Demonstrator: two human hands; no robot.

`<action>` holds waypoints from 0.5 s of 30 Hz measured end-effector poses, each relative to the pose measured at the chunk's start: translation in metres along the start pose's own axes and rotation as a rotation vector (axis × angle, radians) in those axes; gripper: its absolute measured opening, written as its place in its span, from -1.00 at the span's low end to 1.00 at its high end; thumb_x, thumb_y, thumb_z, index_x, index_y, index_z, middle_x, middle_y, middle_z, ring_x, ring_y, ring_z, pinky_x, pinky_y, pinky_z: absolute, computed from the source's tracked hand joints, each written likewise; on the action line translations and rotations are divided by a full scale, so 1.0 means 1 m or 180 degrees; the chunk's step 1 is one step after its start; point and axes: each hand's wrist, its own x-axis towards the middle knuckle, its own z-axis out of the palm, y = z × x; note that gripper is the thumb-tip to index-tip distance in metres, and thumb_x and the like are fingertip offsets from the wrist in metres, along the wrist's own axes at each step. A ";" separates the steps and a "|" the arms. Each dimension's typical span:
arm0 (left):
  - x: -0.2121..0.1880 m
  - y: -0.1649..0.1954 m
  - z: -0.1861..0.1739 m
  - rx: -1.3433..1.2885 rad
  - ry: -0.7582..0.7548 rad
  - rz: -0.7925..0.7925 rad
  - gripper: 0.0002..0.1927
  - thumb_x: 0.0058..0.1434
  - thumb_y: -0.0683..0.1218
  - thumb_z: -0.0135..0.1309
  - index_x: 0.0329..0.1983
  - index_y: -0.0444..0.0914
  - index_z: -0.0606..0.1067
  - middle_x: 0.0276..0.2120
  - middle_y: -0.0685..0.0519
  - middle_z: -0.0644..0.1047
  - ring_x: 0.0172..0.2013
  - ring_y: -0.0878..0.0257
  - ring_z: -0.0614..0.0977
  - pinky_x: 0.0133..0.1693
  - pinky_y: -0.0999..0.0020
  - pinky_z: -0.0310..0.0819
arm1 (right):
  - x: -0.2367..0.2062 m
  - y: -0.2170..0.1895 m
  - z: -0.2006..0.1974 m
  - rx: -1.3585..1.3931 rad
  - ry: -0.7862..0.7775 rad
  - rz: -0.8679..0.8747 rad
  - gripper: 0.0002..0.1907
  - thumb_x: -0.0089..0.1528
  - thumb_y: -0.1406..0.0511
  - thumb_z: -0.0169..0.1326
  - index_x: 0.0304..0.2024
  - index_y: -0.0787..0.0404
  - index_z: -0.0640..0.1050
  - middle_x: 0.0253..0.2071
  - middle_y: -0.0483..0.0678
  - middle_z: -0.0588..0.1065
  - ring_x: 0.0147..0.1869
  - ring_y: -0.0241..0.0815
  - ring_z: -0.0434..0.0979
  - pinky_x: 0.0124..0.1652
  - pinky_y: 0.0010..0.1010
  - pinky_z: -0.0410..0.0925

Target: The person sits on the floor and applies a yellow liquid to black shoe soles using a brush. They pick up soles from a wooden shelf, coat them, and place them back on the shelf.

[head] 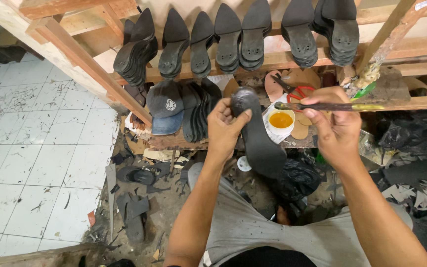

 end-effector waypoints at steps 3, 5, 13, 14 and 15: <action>-0.005 -0.006 0.000 -0.0454 -0.0301 -0.0743 -0.68 0.19 -0.34 0.22 0.01 -0.44 0.49 -0.18 -0.01 0.61 -0.20 0.36 0.62 -0.11 0.49 0.58 | 0.009 -0.002 0.003 -0.0229 -0.0181 -0.0148 -0.88 0.39 0.43 0.17 -0.02 0.29 0.58 -0.03 0.01 0.49 0.02 -0.19 0.52 0.10 -0.42 0.39; -0.007 -0.010 0.000 -0.0475 -0.0408 -0.0843 -0.69 0.19 -0.34 0.21 0.01 -0.44 0.49 -0.17 -0.02 0.61 -0.20 0.35 0.63 -0.10 0.46 0.59 | 0.014 -0.004 0.005 -0.0338 -0.0247 -0.0191 -0.88 0.38 0.43 0.16 -0.03 0.29 0.57 -0.02 0.03 0.50 0.05 -0.13 0.53 0.12 -0.38 0.40; -0.005 -0.025 0.000 -0.0661 -0.0450 -0.0801 -0.72 0.25 -0.33 0.19 0.03 -0.46 0.51 -0.14 -0.04 0.62 -0.17 0.33 0.64 -0.05 0.45 0.59 | 0.025 -0.007 0.010 -0.0863 -0.0503 -0.0501 -0.88 0.31 0.47 0.14 -0.09 0.31 0.55 -0.07 0.05 0.53 0.03 0.04 0.50 0.08 -0.21 0.32; -0.004 -0.027 -0.001 -0.0664 -0.0397 -0.0763 -0.71 0.25 -0.32 0.19 0.03 -0.46 0.51 -0.15 -0.04 0.62 -0.17 0.33 0.65 -0.05 0.46 0.59 | 0.023 -0.007 0.011 -0.0929 -0.0562 -0.0500 -0.89 0.30 0.47 0.14 -0.11 0.30 0.56 -0.09 0.04 0.54 0.04 0.04 0.52 0.13 -0.16 0.28; -0.002 -0.029 -0.002 -0.0670 -0.0344 -0.0733 -0.71 0.24 -0.32 0.19 0.03 -0.45 0.51 -0.15 -0.04 0.62 -0.17 0.33 0.65 -0.05 0.46 0.58 | 0.020 -0.007 0.011 -0.0998 -0.0623 -0.0491 -0.89 0.29 0.47 0.15 -0.12 0.29 0.56 -0.10 0.04 0.54 0.04 0.03 0.53 0.17 -0.11 0.24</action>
